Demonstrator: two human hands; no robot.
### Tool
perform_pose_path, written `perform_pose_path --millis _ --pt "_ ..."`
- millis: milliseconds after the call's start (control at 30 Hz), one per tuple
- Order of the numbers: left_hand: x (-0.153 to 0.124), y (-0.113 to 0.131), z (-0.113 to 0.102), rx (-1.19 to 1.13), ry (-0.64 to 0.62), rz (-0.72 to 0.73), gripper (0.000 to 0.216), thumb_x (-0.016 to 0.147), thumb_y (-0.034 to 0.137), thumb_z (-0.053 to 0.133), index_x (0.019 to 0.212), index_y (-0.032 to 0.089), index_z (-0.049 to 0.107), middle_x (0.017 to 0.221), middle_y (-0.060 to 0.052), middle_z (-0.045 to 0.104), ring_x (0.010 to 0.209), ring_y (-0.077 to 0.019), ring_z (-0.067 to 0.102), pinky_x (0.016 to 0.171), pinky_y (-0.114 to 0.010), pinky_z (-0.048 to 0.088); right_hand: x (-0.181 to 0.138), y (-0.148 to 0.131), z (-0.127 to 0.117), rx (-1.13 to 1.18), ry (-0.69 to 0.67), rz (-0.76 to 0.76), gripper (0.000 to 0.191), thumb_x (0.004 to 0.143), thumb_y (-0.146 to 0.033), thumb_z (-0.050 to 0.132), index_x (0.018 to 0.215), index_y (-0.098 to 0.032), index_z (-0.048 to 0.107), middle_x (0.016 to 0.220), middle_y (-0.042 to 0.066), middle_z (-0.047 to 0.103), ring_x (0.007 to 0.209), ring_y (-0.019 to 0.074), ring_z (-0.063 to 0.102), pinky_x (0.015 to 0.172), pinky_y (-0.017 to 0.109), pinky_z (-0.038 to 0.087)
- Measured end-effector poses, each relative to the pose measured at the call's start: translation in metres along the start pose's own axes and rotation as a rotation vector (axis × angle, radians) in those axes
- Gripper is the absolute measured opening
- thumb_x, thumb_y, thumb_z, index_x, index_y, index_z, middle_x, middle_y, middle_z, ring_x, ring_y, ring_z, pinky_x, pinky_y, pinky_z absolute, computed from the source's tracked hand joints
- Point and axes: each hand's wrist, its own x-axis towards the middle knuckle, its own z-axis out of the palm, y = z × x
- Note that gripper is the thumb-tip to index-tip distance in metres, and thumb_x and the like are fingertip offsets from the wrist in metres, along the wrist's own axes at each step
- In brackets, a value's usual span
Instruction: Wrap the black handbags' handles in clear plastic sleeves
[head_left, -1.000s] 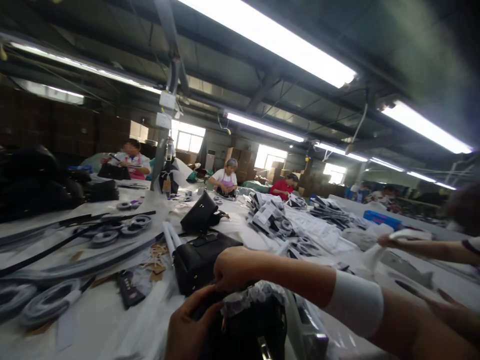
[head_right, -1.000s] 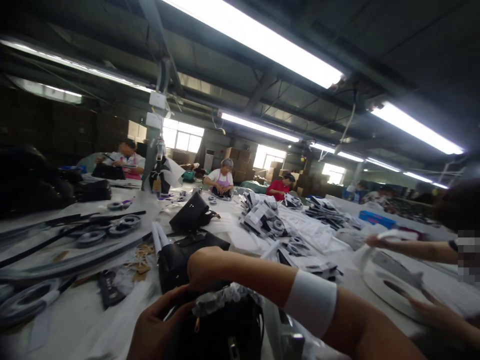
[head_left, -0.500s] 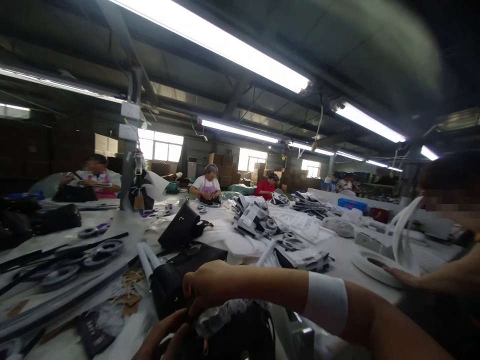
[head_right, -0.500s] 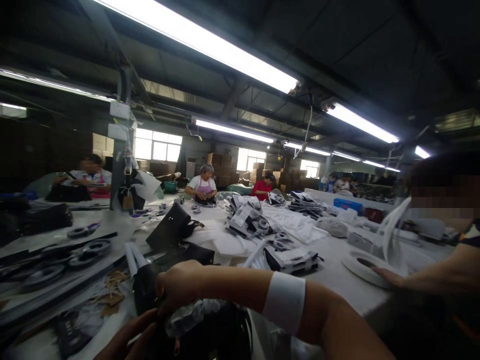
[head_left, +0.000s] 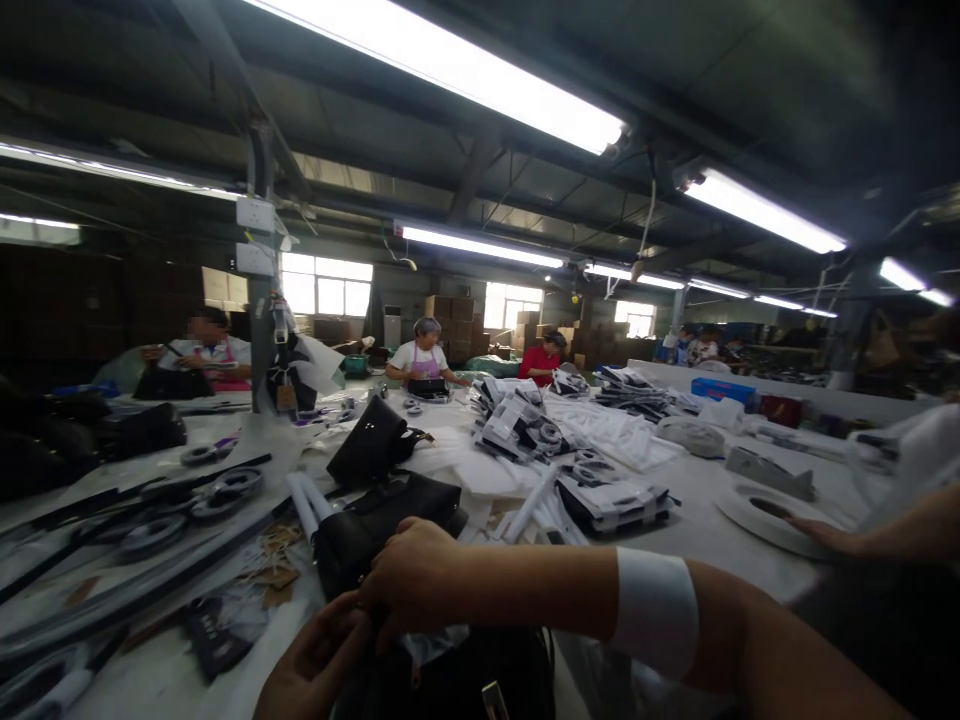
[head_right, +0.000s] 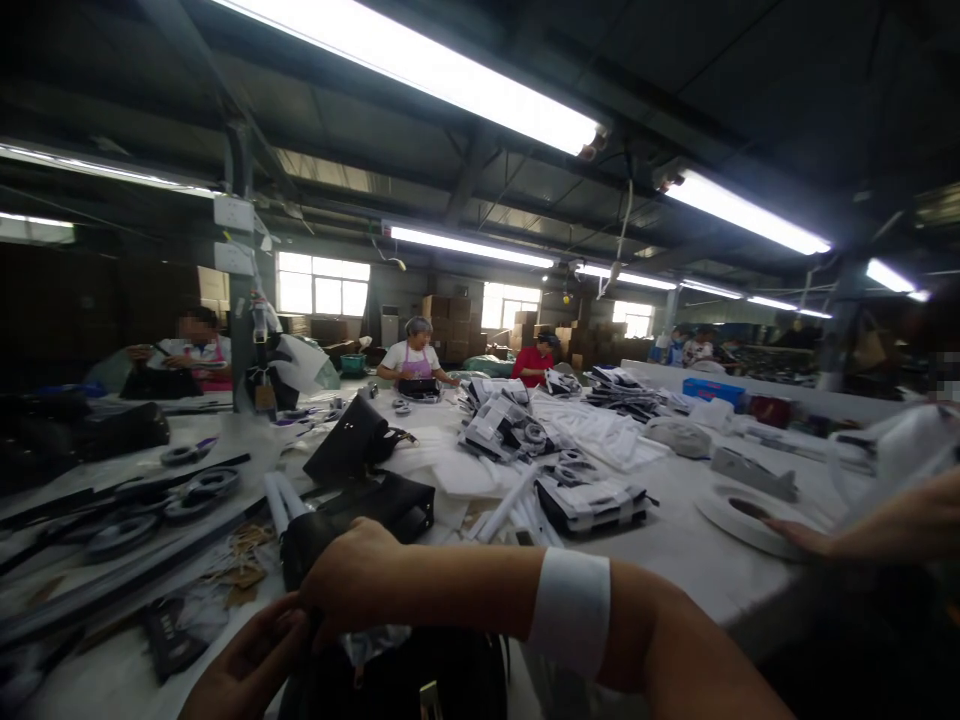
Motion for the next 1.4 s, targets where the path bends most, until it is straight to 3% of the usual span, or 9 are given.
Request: perform_pose_path --millis 167,400,533,667,867,1000,1200,1300,1400 --pt "-0.012 -0.005 -0.022 -0.028 0.095 0.092 0.067 0.054 0.052 0.086 0.106 0.015 0.067 0.083 -0.006 0.073 0.091 -0.0268 0.070 0.083 -0.031 0.055 -0.008 0.003 -0.007 -0.023 0.078 -0.006 0.032 0.079 -0.051 0.067 0.090 -0.021 0.074 0.086 0.004 0.077 0.085 0.0247 0.070 0.083 0.039 0.042" --pt "-0.038 -0.026 -0.135 0.145 0.326 -0.019 0.073 0.055 0.058 0.083 0.112 0.017 0.065 0.103 -0.010 0.074 0.111 -0.0294 0.064 0.088 -0.029 0.054 -0.014 0.015 -0.011 0.112 0.111 0.057 0.029 0.076 -0.047 0.068 0.095 -0.026 0.076 0.075 0.003 0.075 0.077 0.0236 0.069 0.076 0.033 0.044" --pt "-0.047 -0.033 -0.161 0.170 0.408 -0.048 0.073 0.049 0.060 0.084 0.107 0.019 0.067 0.106 -0.010 0.074 0.115 -0.0311 0.062 0.088 -0.029 0.055 -0.010 0.013 -0.015 0.250 0.127 0.060 0.035 0.076 -0.049 0.068 0.103 -0.026 0.075 0.088 0.005 0.076 0.082 0.0252 0.069 0.064 0.029 0.044" --pt "-0.049 -0.032 -0.155 0.174 0.453 -0.005 0.065 0.050 0.058 0.083 0.100 0.019 0.070 0.105 -0.008 0.075 0.113 -0.0302 0.063 0.091 -0.028 0.054 -0.012 0.025 -0.020 0.607 0.081 -0.026 0.044 0.075 -0.047 0.073 0.113 -0.025 0.071 0.101 0.004 0.074 0.090 0.0223 0.067 0.077 0.028 0.048" --pt "-0.040 -0.037 -0.151 0.382 0.430 0.044 0.054 0.058 0.058 0.074 0.095 0.019 0.073 0.101 -0.010 0.075 0.105 -0.0342 0.066 0.093 -0.040 0.054 -0.035 0.053 -0.012 1.145 -0.045 -0.158 0.079 0.075 -0.033 0.078 0.144 -0.027 0.042 0.126 0.005 0.062 0.114 0.0212 0.058 0.101 0.033 0.042" --pt "-0.041 -0.014 -0.105 0.556 0.456 0.286 0.041 0.072 0.051 0.067 0.101 0.023 0.073 0.116 -0.008 0.070 0.109 -0.0334 0.064 0.098 -0.042 0.050 -0.037 0.049 -0.006 1.277 -0.044 -0.180 0.077 0.076 -0.027 0.076 0.145 -0.025 0.039 0.115 0.005 0.065 0.105 0.0191 0.061 0.094 0.033 0.048" --pt "-0.042 0.057 -0.005 0.457 0.020 0.606 0.041 0.086 0.037 0.064 0.126 0.026 0.062 0.128 -0.007 0.064 0.118 -0.0270 0.058 0.103 -0.037 0.045 -0.026 0.029 -0.009 1.296 0.172 -0.148 0.077 0.067 -0.031 0.083 0.133 -0.020 0.046 0.094 0.001 0.067 0.083 0.0157 0.064 0.079 0.030 0.052" --pt "-0.033 0.078 0.009 0.461 -0.098 0.658 0.034 0.082 0.032 0.070 0.116 0.026 0.069 0.121 -0.005 0.067 0.112 -0.0250 0.061 0.100 -0.034 0.046 -0.031 0.028 0.001 1.218 0.327 -0.115 0.070 0.066 -0.033 0.084 0.126 -0.019 0.050 0.104 0.004 0.067 0.097 0.0186 0.063 0.091 0.034 0.049" --pt "-0.024 0.086 0.007 0.435 -0.117 0.617 0.023 0.080 0.031 0.072 0.101 0.023 0.074 0.105 -0.005 0.071 0.098 -0.0229 0.065 0.090 -0.031 0.050 -0.041 0.030 0.021 1.139 0.344 -0.039 0.070 0.065 -0.035 0.085 0.125 -0.019 0.052 0.115 0.007 0.064 0.111 0.0223 0.060 0.101 0.039 0.043"
